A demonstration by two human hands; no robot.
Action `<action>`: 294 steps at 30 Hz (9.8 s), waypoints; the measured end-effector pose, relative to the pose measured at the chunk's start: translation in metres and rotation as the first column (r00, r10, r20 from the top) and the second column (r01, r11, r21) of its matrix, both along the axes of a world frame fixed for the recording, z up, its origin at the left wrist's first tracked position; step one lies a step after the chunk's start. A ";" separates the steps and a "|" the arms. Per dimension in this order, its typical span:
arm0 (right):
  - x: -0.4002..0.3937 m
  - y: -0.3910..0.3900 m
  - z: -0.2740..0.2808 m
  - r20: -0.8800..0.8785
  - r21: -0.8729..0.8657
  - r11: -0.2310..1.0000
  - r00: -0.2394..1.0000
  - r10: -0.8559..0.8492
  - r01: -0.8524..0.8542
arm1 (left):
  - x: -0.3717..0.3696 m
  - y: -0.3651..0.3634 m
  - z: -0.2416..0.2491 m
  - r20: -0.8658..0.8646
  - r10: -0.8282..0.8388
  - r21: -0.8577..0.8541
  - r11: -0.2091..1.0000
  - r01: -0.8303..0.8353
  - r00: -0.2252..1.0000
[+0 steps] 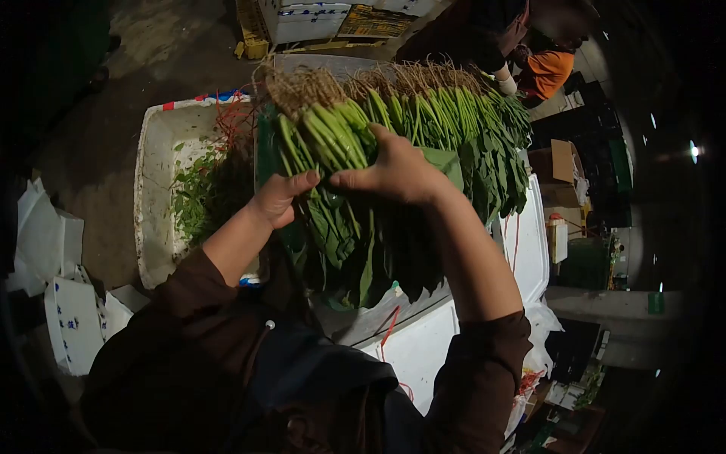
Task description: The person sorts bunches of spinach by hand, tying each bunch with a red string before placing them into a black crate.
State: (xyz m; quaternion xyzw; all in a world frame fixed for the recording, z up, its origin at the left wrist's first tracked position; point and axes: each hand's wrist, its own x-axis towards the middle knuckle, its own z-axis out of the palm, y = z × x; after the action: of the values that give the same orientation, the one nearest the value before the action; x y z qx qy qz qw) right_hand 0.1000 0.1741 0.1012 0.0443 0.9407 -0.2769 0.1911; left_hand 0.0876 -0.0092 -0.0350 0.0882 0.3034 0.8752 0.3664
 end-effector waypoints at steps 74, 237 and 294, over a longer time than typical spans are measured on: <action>0.290 0.079 0.108 -0.945 -0.182 0.965 0.305 -0.120 -0.187 | 0.151 0.135 0.161 -0.924 -0.378 -0.360 0.821 0.443 -0.050; 0.012 -0.021 -0.016 -0.391 0.496 0.868 0.898 0.203 0.020 | -0.014 -0.048 -0.022 -0.232 0.083 -0.503 0.843 -0.193 0.969; -0.057 -0.013 -0.040 0.097 -0.290 0.956 0.995 -0.019 0.046 | -0.013 0.006 -0.030 -0.090 0.416 -0.269 0.865 -0.424 0.905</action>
State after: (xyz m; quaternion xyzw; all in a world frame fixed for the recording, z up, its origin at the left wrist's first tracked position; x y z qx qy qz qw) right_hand 0.0433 0.1613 0.0612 0.0440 0.8786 -0.4136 0.2346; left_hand 0.0743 -0.0034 -0.0653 -0.0202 0.4421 0.8802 0.1715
